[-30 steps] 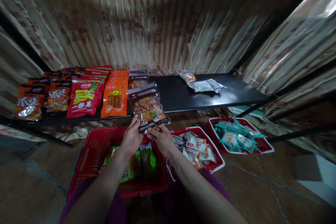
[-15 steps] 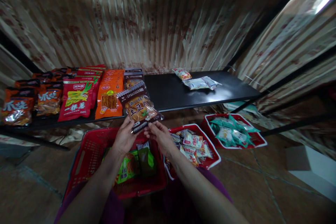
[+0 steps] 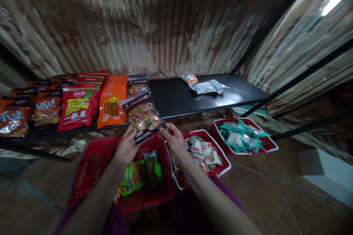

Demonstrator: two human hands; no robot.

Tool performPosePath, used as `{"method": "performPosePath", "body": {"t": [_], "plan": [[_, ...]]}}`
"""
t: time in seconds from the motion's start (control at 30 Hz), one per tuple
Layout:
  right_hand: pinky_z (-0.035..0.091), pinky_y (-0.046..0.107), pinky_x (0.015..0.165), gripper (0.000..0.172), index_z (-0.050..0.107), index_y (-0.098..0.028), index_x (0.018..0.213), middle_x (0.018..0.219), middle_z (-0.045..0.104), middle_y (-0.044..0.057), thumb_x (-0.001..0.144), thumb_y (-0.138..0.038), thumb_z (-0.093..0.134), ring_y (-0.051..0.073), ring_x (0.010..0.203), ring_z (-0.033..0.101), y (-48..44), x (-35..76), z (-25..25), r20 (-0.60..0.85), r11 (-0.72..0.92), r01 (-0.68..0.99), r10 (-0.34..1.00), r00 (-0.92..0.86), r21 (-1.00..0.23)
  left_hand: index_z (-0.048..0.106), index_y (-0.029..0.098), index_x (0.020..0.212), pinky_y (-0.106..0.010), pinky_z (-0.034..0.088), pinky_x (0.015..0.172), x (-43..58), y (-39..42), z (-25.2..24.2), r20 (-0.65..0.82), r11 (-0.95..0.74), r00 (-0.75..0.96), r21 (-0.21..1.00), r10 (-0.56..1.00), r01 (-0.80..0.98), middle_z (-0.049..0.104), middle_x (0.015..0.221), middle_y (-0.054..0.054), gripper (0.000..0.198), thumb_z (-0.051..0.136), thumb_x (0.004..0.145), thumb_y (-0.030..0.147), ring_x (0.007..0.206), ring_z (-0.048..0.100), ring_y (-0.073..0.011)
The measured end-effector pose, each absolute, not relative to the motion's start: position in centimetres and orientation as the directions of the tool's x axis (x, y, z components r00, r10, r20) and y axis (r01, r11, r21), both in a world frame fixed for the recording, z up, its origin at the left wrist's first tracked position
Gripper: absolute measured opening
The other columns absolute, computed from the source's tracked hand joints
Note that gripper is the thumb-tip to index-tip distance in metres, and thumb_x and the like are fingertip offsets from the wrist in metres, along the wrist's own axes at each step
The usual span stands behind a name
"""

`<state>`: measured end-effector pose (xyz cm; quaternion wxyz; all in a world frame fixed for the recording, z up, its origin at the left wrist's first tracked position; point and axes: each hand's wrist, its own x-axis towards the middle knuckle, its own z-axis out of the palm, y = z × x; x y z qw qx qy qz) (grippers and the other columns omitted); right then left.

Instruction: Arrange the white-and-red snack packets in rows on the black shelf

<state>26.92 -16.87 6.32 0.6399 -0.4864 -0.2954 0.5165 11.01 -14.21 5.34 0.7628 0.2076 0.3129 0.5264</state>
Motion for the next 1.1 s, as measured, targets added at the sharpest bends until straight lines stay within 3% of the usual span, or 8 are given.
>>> {"method": "performPosePath", "body": {"t": [0.13,0.37,0.7,1.1], "plan": [[0.038,0.021,0.05,0.019,0.06,-0.021,0.067,0.053,0.057,-0.006,0.06,-0.031,0.075,0.009,0.049,0.049,-17.0,26.8,6.4,-0.12,-0.016,-0.357,0.955,0.271,-0.934,0.061,0.022,0.096,-0.031,0.055,0.079,10.9,-14.2,5.2,-0.278,0.359,0.23,0.649,0.933,-0.671,0.071,0.088,0.002,0.019,0.061,0.08,0.014,0.078,0.068,-0.013],[0.044,0.023,0.058,0.026,0.062,-0.021,0.075,0.062,0.062,-0.003,0.066,-0.043,0.073,0.011,0.057,0.054,-17.2,26.7,6.2,-0.136,-0.057,-0.373,0.973,0.189,-0.926,0.06,0.022,0.108,-0.027,0.055,0.07,10.3,-14.3,5.7,-0.313,0.357,0.188,0.678,0.931,-0.643,0.072,0.091,-0.001,0.033,0.063,0.077,0.012,0.075,0.068,-0.014],[0.044,0.021,0.054,0.029,0.059,-0.021,0.071,0.066,0.06,-0.005,0.059,-0.038,0.079,0.009,0.054,0.054,-16.8,26.8,5.8,-0.182,-0.066,-0.456,0.959,0.216,-0.888,0.063,0.021,0.101,-0.029,0.053,0.081,9.8,-14.5,6.2,-0.285,0.35,0.206,0.689,0.936,-0.635,0.072,0.084,0.002,0.03,0.066,0.073,0.011,0.079,0.068,-0.0147],[0.04,0.017,0.05,0.024,0.06,-0.023,0.069,0.061,0.056,-0.008,0.055,-0.025,0.079,0.007,0.053,0.048,-17.0,26.6,6.9,-0.197,-0.078,-0.553,0.967,0.159,-0.829,0.06,0.022,0.11,-0.033,0.052,0.086,9.4,-14.6,6.0,-0.271,0.361,0.238,0.719,0.933,-0.594,0.07,0.102,-0.002,0.039,0.067,0.073,0.013,0.091,0.067,-0.0175]]}}
